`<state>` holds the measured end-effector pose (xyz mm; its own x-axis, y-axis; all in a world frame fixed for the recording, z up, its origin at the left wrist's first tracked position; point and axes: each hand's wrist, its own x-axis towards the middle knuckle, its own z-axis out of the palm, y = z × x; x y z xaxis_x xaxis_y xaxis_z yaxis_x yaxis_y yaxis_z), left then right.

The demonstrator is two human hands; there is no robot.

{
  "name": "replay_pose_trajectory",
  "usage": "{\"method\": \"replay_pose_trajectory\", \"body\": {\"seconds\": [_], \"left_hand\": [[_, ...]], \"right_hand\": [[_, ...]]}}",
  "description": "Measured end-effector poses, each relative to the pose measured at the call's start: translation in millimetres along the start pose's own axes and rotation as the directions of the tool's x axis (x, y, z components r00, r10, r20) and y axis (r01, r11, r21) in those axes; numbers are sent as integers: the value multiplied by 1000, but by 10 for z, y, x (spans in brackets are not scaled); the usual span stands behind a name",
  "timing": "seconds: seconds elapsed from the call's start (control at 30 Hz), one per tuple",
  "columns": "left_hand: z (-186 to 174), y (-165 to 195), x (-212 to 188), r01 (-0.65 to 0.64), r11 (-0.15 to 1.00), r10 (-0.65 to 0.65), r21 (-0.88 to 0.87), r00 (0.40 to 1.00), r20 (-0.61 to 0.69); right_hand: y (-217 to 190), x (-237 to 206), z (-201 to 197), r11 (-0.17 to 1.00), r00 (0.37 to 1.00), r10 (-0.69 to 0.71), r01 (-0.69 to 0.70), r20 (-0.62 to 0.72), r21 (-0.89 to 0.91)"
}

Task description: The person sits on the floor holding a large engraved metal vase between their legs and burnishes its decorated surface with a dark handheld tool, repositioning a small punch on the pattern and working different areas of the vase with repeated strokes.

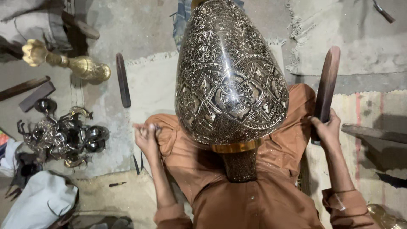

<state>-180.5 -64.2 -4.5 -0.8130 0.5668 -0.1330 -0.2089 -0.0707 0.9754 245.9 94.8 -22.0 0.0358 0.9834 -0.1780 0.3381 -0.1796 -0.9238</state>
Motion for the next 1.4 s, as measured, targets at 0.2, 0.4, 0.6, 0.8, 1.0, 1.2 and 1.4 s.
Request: {"method": "replay_pose_trajectory", "body": {"seconds": [0.2, 0.4, 0.6, 0.8, 1.0, 1.2, 1.4], "left_hand": [[-216, -30, -260, -296, 853, 401, 431, 899, -177], [396, 38, -740, -145, 989, 145, -2, 988, -51], [1083, -175, -1214, -85, 968, 158, -237, 937, 311], [1320, -461, -1215, -280, 950, 310, -142, 902, 299], [1317, -644, -1253, -393, 920, 377, 8, 888, 264], [1327, -699, -1223, -827, 419, 726, 375, 553, 408], [1409, -736, -1205, -681, 712, 645, 172, 731, 222]], "right_hand": [[-232, 132, -183, 976, 985, -154, 164, 77, -145], [-595, 181, -458, 848, 931, -307, 362, 197, -388], [-1167, 36, -787, 296, 649, -602, 722, 464, -625], [-1520, 22, -935, -71, 456, -573, 800, 680, -596], [-1946, -56, -813, -589, 156, -450, 689, 880, -423], [-2500, -172, -455, -771, -168, -394, 596, 904, -226], [-2709, -208, -334, -640, -161, -473, 738, 866, -213]]}}
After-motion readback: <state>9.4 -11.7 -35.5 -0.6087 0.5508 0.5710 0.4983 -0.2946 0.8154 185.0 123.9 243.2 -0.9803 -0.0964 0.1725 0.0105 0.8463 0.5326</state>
